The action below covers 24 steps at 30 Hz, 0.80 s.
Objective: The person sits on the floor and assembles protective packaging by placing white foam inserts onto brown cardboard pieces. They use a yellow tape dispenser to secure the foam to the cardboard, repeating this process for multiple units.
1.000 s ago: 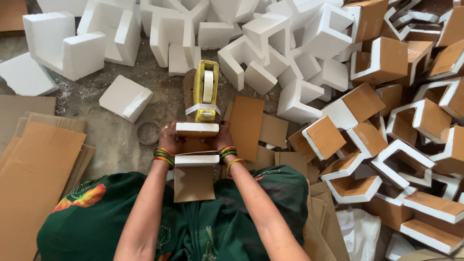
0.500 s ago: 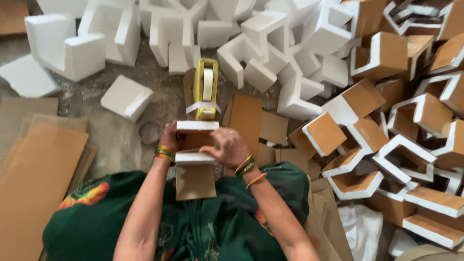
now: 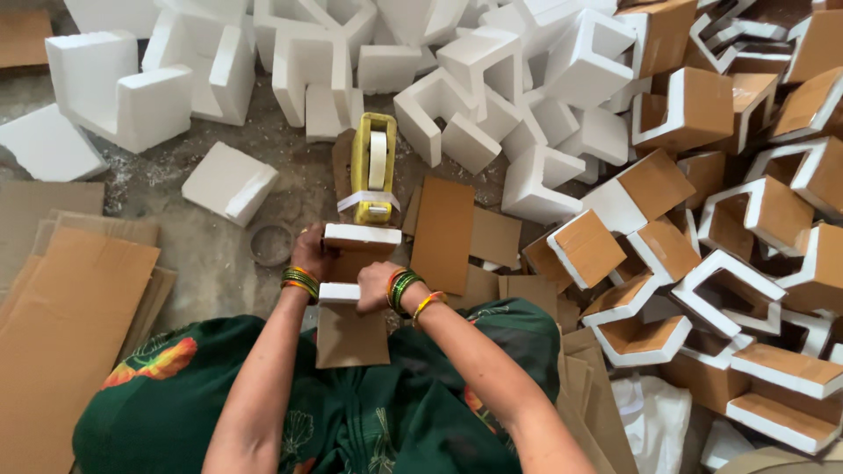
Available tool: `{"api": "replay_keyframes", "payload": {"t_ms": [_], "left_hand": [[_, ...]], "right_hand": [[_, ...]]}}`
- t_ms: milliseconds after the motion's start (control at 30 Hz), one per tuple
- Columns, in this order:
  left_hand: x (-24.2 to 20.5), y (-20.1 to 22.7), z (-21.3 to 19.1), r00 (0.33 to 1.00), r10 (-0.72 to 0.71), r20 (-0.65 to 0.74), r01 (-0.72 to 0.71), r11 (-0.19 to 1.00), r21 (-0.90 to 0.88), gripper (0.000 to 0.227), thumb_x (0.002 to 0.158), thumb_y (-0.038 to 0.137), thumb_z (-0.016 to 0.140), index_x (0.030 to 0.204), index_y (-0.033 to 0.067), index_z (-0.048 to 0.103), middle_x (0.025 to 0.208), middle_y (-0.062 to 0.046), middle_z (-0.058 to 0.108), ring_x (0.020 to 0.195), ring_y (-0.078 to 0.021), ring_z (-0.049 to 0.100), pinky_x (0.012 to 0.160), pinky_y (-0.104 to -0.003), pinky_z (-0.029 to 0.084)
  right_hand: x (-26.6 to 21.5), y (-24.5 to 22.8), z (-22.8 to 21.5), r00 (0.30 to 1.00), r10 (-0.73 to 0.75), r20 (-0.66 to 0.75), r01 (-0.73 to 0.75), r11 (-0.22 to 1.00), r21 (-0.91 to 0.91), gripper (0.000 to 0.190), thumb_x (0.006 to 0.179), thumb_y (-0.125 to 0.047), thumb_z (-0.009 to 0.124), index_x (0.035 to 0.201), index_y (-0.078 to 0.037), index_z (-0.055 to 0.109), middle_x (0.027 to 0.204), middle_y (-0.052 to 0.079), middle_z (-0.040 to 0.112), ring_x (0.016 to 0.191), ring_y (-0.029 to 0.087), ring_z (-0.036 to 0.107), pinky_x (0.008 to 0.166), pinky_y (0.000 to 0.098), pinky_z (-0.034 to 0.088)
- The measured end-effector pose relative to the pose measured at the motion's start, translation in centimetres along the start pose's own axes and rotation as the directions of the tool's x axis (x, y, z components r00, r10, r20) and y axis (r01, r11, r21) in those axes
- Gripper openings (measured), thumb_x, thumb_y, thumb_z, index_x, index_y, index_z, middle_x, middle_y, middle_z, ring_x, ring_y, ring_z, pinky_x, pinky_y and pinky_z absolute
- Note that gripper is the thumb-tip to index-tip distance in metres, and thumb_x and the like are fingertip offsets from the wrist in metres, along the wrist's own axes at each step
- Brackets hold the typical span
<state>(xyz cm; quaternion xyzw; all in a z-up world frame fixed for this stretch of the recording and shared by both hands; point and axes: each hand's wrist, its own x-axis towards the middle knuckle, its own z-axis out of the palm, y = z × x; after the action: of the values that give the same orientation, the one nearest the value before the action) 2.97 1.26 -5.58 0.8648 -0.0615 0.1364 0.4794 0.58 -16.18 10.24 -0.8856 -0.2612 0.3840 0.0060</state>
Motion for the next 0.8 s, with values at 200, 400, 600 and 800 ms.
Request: {"api": "replay_keyframes", "payload": {"t_ms": [200, 400, 600, 800], "left_hand": [[0.4, 1.0, -0.2, 0.999, -0.009, 0.046, 0.009, 1.000, -0.017, 0.030, 0.080, 0.014, 0.076, 0.109, 0.0112, 0.068, 0.100, -0.020, 0.070, 0.097, -0.0447, 0.064, 0.083, -0.050, 0.054], [-0.5, -1.5, 0.6, 0.993, -0.062, 0.096, 0.059, 0.998, 0.032, 0.034, 0.075, 0.016, 0.077, 0.106, 0.0103, 0.066, 0.094, -0.018, 0.070, 0.090, -0.0415, 0.066, 0.077, -0.047, 0.055], [-0.6, -5.3, 3.6, 0.729, -0.494, 0.473, 0.530, -0.029, -0.847, 0.028, 0.095, 0.028, 0.078, 0.104, 0.0031, 0.072, 0.094, -0.014, 0.070, 0.085, -0.0292, 0.065, 0.074, -0.041, 0.054], [-0.9, 4.4, -1.9, 0.991, -0.016, 0.132, 0.027, 0.996, -0.082, 0.033, 0.072, 0.008, 0.082, 0.102, 0.0078, 0.068, 0.097, -0.015, 0.072, 0.094, -0.0344, 0.070, 0.080, -0.041, 0.056]], "right_hand": [[3.2, -3.2, 0.7, 0.993, 0.082, -0.089, -0.073, 0.992, 0.100, 0.044, 0.072, -0.040, 0.069, 0.099, -0.007, 0.080, 0.101, 0.022, 0.077, 0.098, 0.037, 0.075, 0.089, 0.0445, 0.059], [-1.0, -3.5, 0.7, 0.875, 0.057, -0.481, 0.127, 0.932, 0.340, 0.055, 0.076, -0.051, 0.080, 0.106, -0.006, 0.072, 0.103, 0.020, 0.075, 0.097, 0.038, 0.072, 0.088, 0.0457, 0.057], [-4.5, -0.2, 3.1, 0.293, 0.499, -0.816, 0.271, 0.775, 0.571, 0.044, 0.080, -0.017, 0.080, 0.117, -0.001, 0.062, 0.112, 0.017, 0.067, 0.107, 0.030, 0.066, 0.094, 0.0408, 0.055], [-0.2, 6.1, 5.8, 0.569, 0.291, -0.769, 0.682, 0.354, 0.640, 0.043, 0.088, -0.003, 0.075, 0.128, -0.001, 0.061, 0.117, 0.011, 0.071, 0.104, 0.019, 0.071, 0.090, 0.0347, 0.059]]}}
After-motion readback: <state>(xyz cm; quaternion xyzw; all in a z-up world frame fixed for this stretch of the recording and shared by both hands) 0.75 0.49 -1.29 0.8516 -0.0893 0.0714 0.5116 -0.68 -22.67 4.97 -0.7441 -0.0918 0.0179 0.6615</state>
